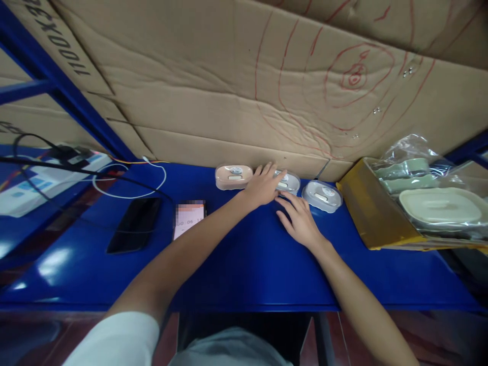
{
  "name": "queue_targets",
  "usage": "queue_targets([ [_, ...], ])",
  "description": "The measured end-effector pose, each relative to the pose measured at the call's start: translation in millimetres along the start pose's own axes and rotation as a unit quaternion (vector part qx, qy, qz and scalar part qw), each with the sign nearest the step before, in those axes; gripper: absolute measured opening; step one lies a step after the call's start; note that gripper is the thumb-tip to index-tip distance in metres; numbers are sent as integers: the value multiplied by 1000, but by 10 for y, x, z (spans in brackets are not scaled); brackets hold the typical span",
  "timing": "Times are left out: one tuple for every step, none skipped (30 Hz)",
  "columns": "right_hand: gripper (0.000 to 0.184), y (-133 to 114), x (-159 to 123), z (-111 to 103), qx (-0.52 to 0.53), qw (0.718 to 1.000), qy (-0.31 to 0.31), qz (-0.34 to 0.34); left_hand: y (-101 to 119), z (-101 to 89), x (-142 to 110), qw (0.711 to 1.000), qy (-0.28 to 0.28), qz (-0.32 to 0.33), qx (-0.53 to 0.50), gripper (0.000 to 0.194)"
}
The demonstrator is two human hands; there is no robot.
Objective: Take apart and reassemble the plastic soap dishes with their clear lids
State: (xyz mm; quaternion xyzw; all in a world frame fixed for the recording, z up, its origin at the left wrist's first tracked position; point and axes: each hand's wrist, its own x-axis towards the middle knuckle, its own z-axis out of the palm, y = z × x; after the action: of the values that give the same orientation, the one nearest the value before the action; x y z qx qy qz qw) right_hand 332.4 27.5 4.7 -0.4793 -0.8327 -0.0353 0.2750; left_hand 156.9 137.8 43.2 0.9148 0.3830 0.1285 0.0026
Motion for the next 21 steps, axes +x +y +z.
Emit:
queue_targets([
  [41, 12, 2, -10, -3, 1000, 7, 7, -17, 40, 33, 1000, -7, 2, -2, 63],
  [41, 22, 3, -18, -6, 1000, 11, 12, -44, 77, 46, 1000, -13, 3, -3, 64],
  [40, 28, 4, -24, -7, 1000, 13, 15, -73, 107, 41, 1000, -19, 4, -2, 64],
  [40, 28, 3, -26, -8, 1000, 13, 16, -98, 130, 23, 1000, -23, 4, -2, 65],
  [40, 25, 2, -22, -8, 1000, 11, 13, -116, 143, -4, 1000, -26, 3, -1, 66],
  [39, 17, 0, -13, -8, 1000, 6, 8, -124, 148, -38, 1000, -29, 2, 0, 67],
  [38, 6, -2, 0, -6, 1000, 0, 2, -121, 145, -77, 999, -32, 2, 0, 67],
  [38, -7, -4, 17, -5, 1000, -6, -3, -108, 136, -125, 999, -37, 3, 0, 68],
  [37, -21, -7, 34, -2, 1000, -11, -8, -88, 122, -184, 999, -43, 4, 0, 69],
  [37, -35, -10, 49, 0, 1000, -15, -12, -61, 104, -259, 999, -47, 6, 1, 71],
  [36, -47, -13, 62, 3, 1000, -19, -15, -31, 84, -354, 999, -47, 8, 1, 73],
  [36, -56, -16, 70, 5, 1000, -22, -17, 0, 61, -473, 999, -46, 11, 3, 74],
  [35, -63, -19, 73, 6, 1000, -24, -19, 32, 35, -614, 999, -34, 16, 6, 75],
  [35, -67, -22, 74, 8, 999, -25, -21, 60, 6, -777, 999, -22, 22, 12, 75],
  [35, -70, -26, 73, 8, 999, -26, -22, 86, -26, -956, 999, -16, 31, 17, 76],
  [35, -73, -30, 72, 9, 999, -25, -24, 106, -62, -1146, 999, -10, 35, 21, 76],
  [35, -77, -34, 74, 10, 999, -24, -26, 120, -98, -1342, 999, -3, 32, 21, 75],
  [35, -83, -38, 78, 12, 999, -24, -29, 127, -134, -1537, 999, 7, 27, 20, 74],
  [35, -91, -42, 86, 13, 999, -24, -33, 127, -164, -1728, 999, 16, 24, 16, 72],
  [35, -102, -45, 96, 15, 999, -26, -36, 120, -187, -1913, 999, 31, 15, 10, 72],
  [35, -115, -47, 108, 16, 999, -28, -40, 106, -200, -2089, 999, 53, -9, 5, 72],
])
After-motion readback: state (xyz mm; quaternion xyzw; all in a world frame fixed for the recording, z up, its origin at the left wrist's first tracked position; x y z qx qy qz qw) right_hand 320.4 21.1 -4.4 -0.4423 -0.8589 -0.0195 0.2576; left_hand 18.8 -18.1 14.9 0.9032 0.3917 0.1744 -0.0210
